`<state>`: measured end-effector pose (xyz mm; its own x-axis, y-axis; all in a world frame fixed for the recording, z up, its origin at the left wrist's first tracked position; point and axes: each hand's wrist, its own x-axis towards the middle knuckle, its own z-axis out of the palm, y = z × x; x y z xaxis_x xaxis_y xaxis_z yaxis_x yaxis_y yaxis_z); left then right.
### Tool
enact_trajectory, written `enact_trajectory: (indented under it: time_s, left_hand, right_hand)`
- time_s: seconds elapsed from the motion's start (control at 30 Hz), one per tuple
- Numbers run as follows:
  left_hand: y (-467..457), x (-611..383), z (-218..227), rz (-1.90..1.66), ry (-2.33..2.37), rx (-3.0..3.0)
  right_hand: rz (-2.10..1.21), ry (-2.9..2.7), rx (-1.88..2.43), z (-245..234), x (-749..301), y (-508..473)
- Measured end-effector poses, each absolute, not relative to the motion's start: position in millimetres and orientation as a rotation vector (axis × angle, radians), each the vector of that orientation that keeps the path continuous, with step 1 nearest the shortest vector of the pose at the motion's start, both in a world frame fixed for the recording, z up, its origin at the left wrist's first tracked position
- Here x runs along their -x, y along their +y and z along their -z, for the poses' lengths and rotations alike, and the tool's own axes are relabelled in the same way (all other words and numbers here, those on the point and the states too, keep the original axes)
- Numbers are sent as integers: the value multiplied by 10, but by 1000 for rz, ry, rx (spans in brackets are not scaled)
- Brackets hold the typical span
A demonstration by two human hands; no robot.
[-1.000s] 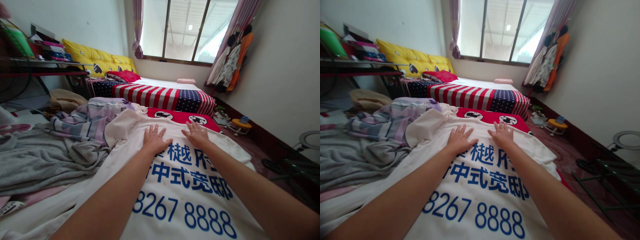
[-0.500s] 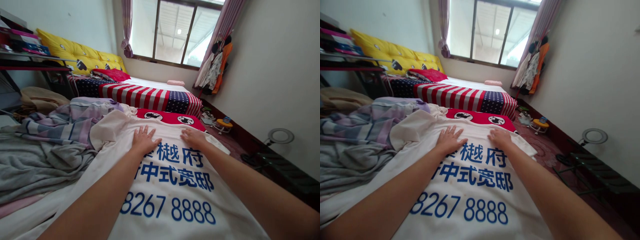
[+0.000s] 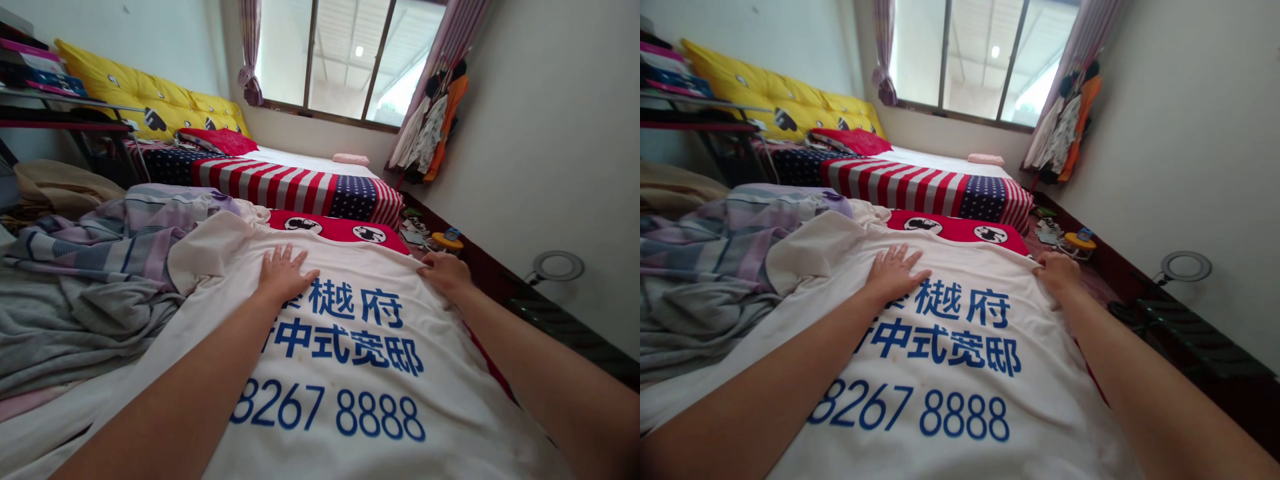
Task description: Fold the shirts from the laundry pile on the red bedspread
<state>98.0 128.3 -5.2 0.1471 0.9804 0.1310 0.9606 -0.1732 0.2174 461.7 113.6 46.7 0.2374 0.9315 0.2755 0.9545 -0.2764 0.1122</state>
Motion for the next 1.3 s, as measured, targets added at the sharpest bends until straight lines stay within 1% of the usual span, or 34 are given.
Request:
enact_trajectory:
  time_s: [0.07, 0.13, 0.27, 0.33, 0.4, 0.5, 0.57, 0.73, 0.83, 0.93, 1.03, 1.1, 1.2, 1.3]
  left_hand:
    - [1285, -978, 50, -361, 1965, -2318]
    - [1284, -978, 48, -357, 1959, -2317]
    - [1273, -980, 39, -363, 1954, -2307]
    - [1270, -981, 38, -361, 1955, -2304]
    - [1273, -980, 43, -362, 1951, -2309]
    - [1278, -980, 52, -368, 1944, -2323]
    - [1276, -981, 53, -368, 1955, -2327]
    - [1252, -981, 33, -349, 1962, -2323]
    - [1250, -985, 27, -346, 1946, -2319]
    - [1257, -990, 36, -360, 1958, -2309]
    - [1257, -989, 40, -366, 1957, -2309]
    - [1249, -986, 33, -366, 1944, -2313]
    - [1234, -982, 15, -366, 1939, -2309]
    - [1227, -986, 5, -361, 1954, -2297]
  right_hand:
    - [524, -1807, 2394, -456, -4558, 1090]
    - [557, -1822, 2292, -463, -4469, 982]
    - [477, -2053, 1914, -433, -4247, 514]
    - [386, -2180, 1830, -344, -4183, 217]
    - [280, -2271, 1937, -241, -4163, -25]
    - [200, -2256, 2311, -189, -4097, -174]
    - [195, -2245, 2394, -233, -3966, -159]
    - [102, -2425, 1951, -225, -3612, -126]
    - [-22, -2419, 2013, -207, -3550, -127]
    - [-114, -2409, 2068, -341, -3487, 11]
    - [-18, -2354, 1910, -435, -3421, 337]
    - [43, -2361, 1840, -386, -3421, 616]
    - [22, -2365, 2028, -254, -3451, 949]
    - [-36, -2329, 2175, -246, -3411, 950]
